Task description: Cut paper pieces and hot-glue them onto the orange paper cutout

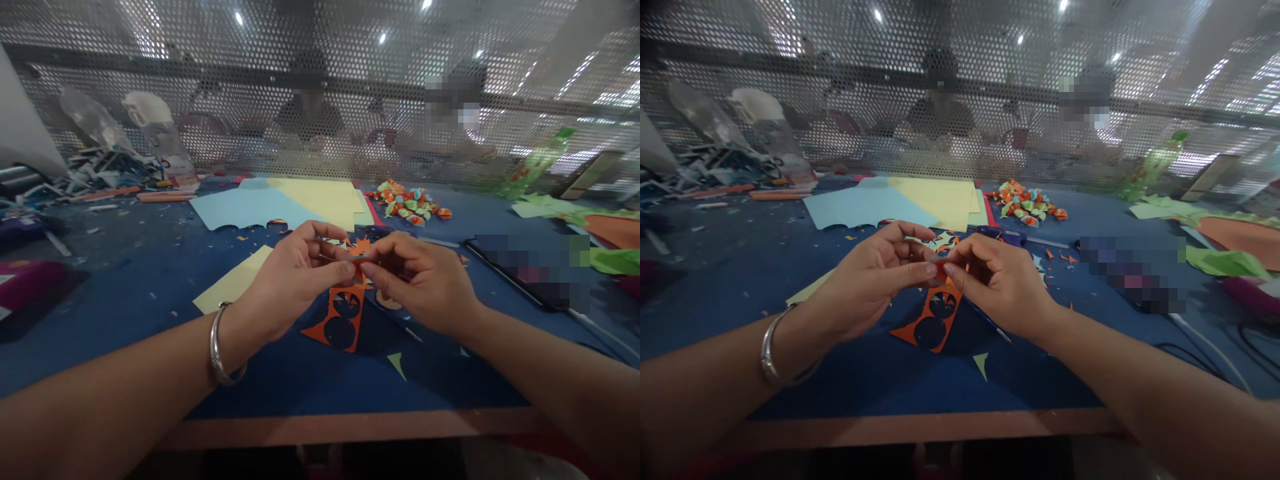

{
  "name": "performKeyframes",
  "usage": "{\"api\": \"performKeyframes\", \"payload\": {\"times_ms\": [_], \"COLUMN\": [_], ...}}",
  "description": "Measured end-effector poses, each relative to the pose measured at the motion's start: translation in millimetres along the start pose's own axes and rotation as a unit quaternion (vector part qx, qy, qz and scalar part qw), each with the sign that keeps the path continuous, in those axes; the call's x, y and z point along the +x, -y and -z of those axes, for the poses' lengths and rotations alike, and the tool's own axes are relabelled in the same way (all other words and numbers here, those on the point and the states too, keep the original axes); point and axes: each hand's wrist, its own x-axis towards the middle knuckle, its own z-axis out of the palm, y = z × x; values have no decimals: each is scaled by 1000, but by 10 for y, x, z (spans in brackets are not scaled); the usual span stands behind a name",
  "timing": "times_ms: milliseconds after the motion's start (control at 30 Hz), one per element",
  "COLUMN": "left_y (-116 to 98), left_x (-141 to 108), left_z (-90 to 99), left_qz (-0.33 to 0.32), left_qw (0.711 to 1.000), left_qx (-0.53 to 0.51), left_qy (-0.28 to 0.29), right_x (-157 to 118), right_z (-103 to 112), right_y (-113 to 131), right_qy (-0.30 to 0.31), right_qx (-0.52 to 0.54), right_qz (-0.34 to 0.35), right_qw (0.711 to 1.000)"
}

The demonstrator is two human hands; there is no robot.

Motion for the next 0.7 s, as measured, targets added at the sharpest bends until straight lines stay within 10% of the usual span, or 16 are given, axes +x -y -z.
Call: {"api": "performKeyframes", "payload": {"times_ms": [233,700], "left_y": [10,67], "left_x": [-27,12], "left_z": [-48,18], "left_qz": [79,-67], "left_qw": [994,981], "left_qx": [-62,166], "left_qy": [-37,-69], "right_x": [2,-6], "right_z": [-27,-21], "right_y": [-24,29], "right_qy": [0,-3], "right_qx": [1,13], "right_qz": [4,0], "right_qw": [1000,1000]}}
